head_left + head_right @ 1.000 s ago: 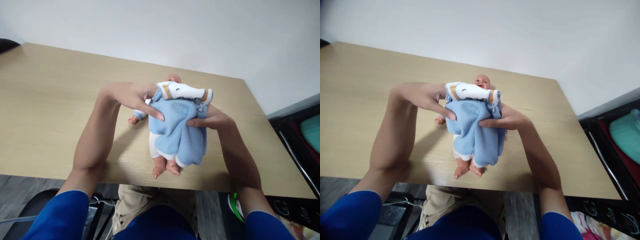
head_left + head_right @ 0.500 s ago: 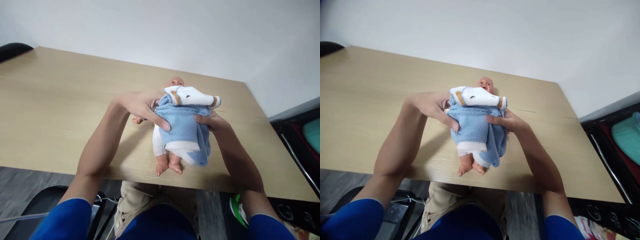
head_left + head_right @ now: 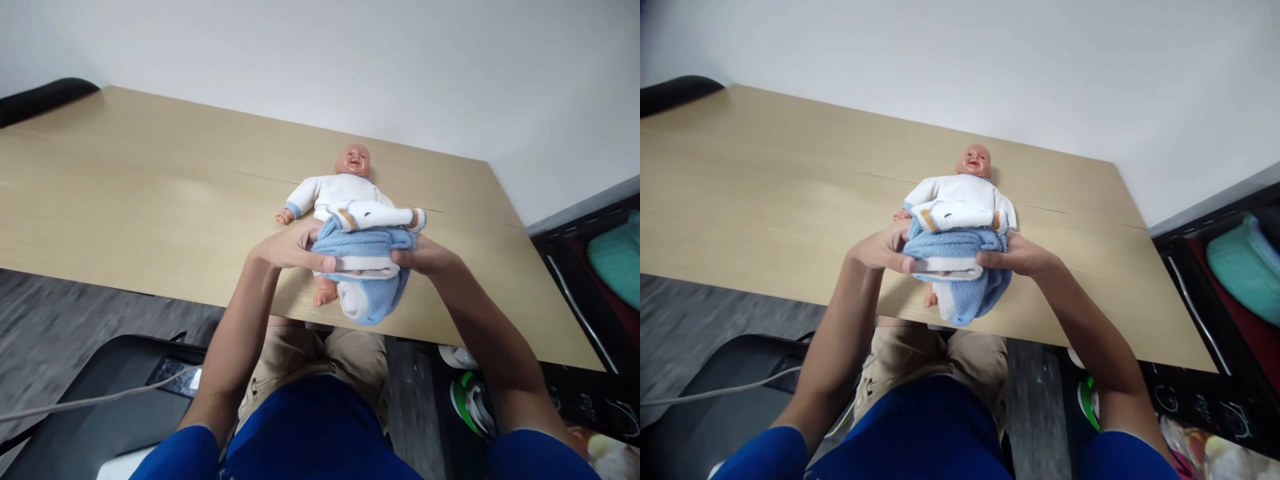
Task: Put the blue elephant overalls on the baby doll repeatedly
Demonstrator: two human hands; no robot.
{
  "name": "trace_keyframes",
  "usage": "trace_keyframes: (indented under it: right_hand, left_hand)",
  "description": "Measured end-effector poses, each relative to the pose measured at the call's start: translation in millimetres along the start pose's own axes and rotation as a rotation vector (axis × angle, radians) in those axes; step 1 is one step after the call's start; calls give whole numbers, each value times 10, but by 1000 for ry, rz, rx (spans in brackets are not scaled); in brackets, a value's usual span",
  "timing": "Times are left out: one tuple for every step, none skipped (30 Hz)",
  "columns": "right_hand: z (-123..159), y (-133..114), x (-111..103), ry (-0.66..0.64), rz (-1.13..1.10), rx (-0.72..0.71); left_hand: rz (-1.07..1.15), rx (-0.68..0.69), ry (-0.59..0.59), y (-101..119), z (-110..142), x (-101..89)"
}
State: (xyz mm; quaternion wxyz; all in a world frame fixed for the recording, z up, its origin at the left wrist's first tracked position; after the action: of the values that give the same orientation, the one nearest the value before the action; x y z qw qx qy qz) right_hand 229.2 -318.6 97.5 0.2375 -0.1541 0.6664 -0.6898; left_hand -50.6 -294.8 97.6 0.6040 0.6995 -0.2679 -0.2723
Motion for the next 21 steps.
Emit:
trace_keyframes:
  right_hand:
    - [33, 5, 54, 7, -5, 16]
    - [64, 8, 111, 12, -9, 33]
    - [93, 11, 167, 16, -14, 47]
    - [119, 18, 223, 18, -17, 56]
    - [141, 28, 277, 14, -18, 61]
    - [160, 43, 330, 7, -17, 62]
    - [177, 62, 382, -8, -12, 64]
    - [195, 85, 433, -24, 0, 73]
    - [213, 108, 484, -34, 22, 88]
    - [231, 129, 531, -29, 58, 103]
    - [249, 146, 575, -6, 106, 113]
    - [265, 160, 613, 40, 165, 115]
    - [277, 171, 646, 101, 231, 106]
    - [282, 184, 673, 171, 296, 89]
    - [279, 202, 694, 246, 355, 65]
    - [268, 226, 710, 316, 408, 40]
    - [249, 260, 722, 378, 456, 14]
    - [223, 300, 729, 432, 499, -9]
    - [194, 347, 733, 474, 535, -26]
    - [163, 397, 733, 507, 562, -37]
    - [133, 448, 730, 528, 580, -37]
  left_hand:
    - [44, -18, 42, -67, 74, 56]
    - [81, -38, 99, -136, 151, 105]
    - [106, -56, 164, -202, 233, 146]
    - [121, -76, 221, -265, 318, 182]
    - [130, -96, 263, -321, 406, 215]
    - [135, -118, 284, -370, 495, 247]
    - [142, -145, 295, -412, 583, 280]
    - [157, -174, 309, -446, 668, 313]
    - [175, -202, 329, -471, 746, 346]
    - [192, -231, 355, -488, 816, 380]
    - [200, -260, 386, -498, 874, 415]
    - [194, -286, 414, -501, 919, 449]
    - [176, -306, 432, -500, 947, 481]
    - [147, -318, 439, -498, 960, 510]
    - [111, -323, 442, -500, 956, 533]
    - [72, -323, 448, -509, 940, 547]
    - [33, -319, 462, -527, 913, 553]
    - [-5, -317, 483, -556, 880, 551]
    - [-45, -316, 514, -595, 843, 542]
    - [-89, -315, 549, -640, 804, 529]
    - [-132, -311, 581, -689, 765, 514]
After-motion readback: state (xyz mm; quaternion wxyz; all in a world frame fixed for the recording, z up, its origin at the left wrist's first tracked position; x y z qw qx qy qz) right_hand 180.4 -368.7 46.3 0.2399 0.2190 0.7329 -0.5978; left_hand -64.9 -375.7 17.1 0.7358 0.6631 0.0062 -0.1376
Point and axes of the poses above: each hand's wrist, its own z-axis away from the middle knuckle, its own x-axis out of the palm, y = z × x, the point moved 2 cm from there along -z, towards the middle knuckle, and after that the axes turned 8 degrees about y, right-handed, at the moved point
